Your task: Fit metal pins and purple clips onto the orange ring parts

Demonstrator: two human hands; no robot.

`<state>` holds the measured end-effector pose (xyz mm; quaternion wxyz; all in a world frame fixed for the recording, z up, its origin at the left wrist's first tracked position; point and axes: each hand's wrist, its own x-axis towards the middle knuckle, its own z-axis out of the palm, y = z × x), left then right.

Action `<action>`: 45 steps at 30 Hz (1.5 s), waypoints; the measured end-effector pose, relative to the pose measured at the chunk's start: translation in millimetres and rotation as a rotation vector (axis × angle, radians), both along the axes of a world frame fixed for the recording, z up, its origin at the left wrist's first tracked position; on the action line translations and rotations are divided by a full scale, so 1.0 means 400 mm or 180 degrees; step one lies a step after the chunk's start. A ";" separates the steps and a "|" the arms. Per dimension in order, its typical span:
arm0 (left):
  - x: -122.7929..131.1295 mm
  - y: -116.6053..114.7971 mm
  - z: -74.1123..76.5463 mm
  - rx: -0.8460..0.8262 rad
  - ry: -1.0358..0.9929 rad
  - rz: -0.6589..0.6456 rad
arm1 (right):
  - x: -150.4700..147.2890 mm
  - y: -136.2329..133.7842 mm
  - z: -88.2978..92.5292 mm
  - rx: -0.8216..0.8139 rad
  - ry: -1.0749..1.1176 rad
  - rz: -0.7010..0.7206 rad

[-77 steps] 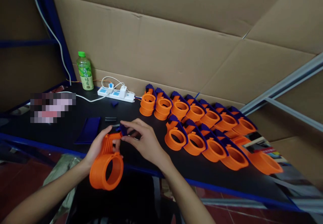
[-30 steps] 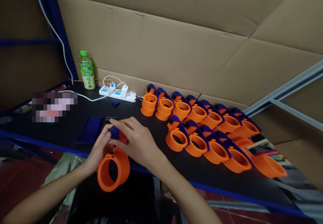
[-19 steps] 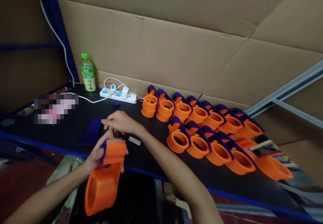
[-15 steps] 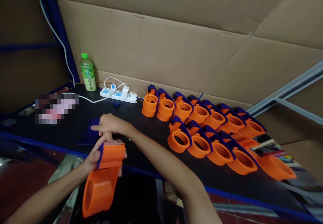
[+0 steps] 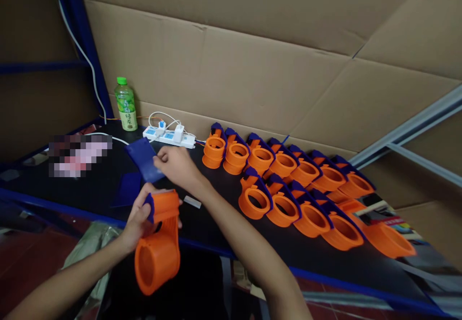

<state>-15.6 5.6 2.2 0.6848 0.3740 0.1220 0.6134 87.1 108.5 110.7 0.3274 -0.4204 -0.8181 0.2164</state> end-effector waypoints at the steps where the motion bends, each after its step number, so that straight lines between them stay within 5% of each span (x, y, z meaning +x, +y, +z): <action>1: 0.005 0.001 0.004 -0.0125 0.0003 0.0216 | 0.029 -0.010 0.014 0.0100 0.0071 -0.0024; 7: 0.026 0.015 0.009 -0.0729 -0.0059 0.1066 | 0.168 -0.158 0.014 0.1030 -0.0075 -0.0202; 13: 0.028 0.026 -0.004 -0.0625 0.0235 0.1421 | 0.192 -0.267 -0.056 0.0030 0.0358 0.0076; 28: 0.026 0.030 0.007 -0.0655 0.0294 0.1374 | 0.184 -0.279 -0.068 0.0198 0.0643 0.0152; 45: 0.026 0.027 0.010 -0.0656 0.0280 0.1252 | 0.189 -0.286 -0.067 -0.0268 0.0857 -0.0072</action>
